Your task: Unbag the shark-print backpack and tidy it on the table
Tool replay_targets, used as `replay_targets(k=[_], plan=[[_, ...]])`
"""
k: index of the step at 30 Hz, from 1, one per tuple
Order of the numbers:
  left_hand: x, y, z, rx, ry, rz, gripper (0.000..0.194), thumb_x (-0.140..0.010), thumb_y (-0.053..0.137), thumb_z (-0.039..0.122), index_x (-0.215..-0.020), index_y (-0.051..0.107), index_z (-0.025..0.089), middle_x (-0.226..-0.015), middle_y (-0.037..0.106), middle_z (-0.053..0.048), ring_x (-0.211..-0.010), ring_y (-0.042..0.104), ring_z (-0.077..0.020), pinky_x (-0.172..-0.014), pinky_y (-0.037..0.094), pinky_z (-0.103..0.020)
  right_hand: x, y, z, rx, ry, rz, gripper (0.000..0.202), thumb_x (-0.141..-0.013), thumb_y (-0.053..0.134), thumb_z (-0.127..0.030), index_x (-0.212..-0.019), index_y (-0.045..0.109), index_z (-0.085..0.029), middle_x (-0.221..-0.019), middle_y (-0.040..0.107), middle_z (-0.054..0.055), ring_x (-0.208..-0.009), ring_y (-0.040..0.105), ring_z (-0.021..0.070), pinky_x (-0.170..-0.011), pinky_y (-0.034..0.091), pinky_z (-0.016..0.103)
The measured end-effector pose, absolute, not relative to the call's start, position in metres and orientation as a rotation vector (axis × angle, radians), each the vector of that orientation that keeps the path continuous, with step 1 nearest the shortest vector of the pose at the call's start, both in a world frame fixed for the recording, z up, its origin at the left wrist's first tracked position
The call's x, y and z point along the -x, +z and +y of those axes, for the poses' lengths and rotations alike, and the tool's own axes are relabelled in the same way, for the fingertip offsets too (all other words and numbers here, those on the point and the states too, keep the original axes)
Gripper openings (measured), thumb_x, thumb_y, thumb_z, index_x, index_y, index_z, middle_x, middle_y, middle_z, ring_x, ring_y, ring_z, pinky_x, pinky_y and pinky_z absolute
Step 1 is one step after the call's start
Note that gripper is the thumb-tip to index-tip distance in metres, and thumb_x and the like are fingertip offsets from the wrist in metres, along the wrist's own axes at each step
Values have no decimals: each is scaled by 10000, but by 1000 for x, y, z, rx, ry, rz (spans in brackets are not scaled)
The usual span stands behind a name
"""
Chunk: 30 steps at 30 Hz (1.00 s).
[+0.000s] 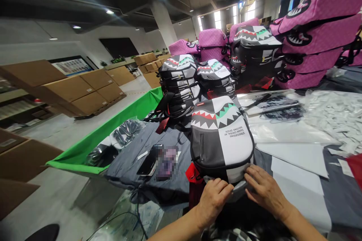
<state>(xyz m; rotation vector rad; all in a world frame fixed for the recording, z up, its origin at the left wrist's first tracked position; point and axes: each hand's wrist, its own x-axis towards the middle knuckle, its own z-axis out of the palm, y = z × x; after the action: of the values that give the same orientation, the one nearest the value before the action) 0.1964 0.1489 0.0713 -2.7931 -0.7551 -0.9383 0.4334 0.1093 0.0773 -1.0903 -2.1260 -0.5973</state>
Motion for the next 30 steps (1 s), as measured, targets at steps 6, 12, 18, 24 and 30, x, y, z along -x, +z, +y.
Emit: replay_targets(k=[6, 12, 18, 24, 30], plan=[[-197, 64, 133, 2605, -1182, -949, 106, -997, 573, 239, -1028, 666, 200, -746, 659, 8, -812, 612, -175, -767, 461, -340, -454, 84, 131, 780, -748, -2361, 230, -981, 460, -141, -892, 663, -200, -940, 749, 55, -893, 714, 177, -868, 611, 343], [-198, 45, 108, 2279, -1382, -1237, 343, -901, 658, 104, -1157, 708, 327, -1125, 604, -55, -1119, 537, -213, -961, 499, -364, -465, 67, 131, 760, -671, -2368, 230, -956, 478, -75, -952, 654, -223, -1071, 744, 71, -1045, 696, 204, -940, 581, 393], [-197, 36, 122, 2298, -1349, -1154, 241, -805, 793, 343, -1030, 723, 290, -1098, 558, -84, -1173, 489, -286, -970, 527, -464, -465, 66, 134, 747, -550, -2324, 94, -953, 568, -139, -944, 626, -212, -996, 741, 72, -986, 689, 216, -916, 555, 370], [-183, 24, 161, 2605, -992, -640, 278, -911, 662, 463, -912, 673, 185, -764, 566, -24, -741, 553, -147, -682, 496, -265, -455, 93, 147, 700, -460, -2423, 199, -1001, 451, -123, -856, 547, -219, -865, 691, 36, -741, 618, 162, -752, 464, 311], [-166, 47, 173, 2860, -707, -552, 424, -1006, 497, 532, -868, 651, 163, -795, 592, -28, -617, 532, -107, -573, 452, -225, -451, 95, 150, 792, -336, -2521, 162, -983, 445, -138, -914, 564, -223, -759, 648, -17, -604, 562, 135, -695, 370, 319]])
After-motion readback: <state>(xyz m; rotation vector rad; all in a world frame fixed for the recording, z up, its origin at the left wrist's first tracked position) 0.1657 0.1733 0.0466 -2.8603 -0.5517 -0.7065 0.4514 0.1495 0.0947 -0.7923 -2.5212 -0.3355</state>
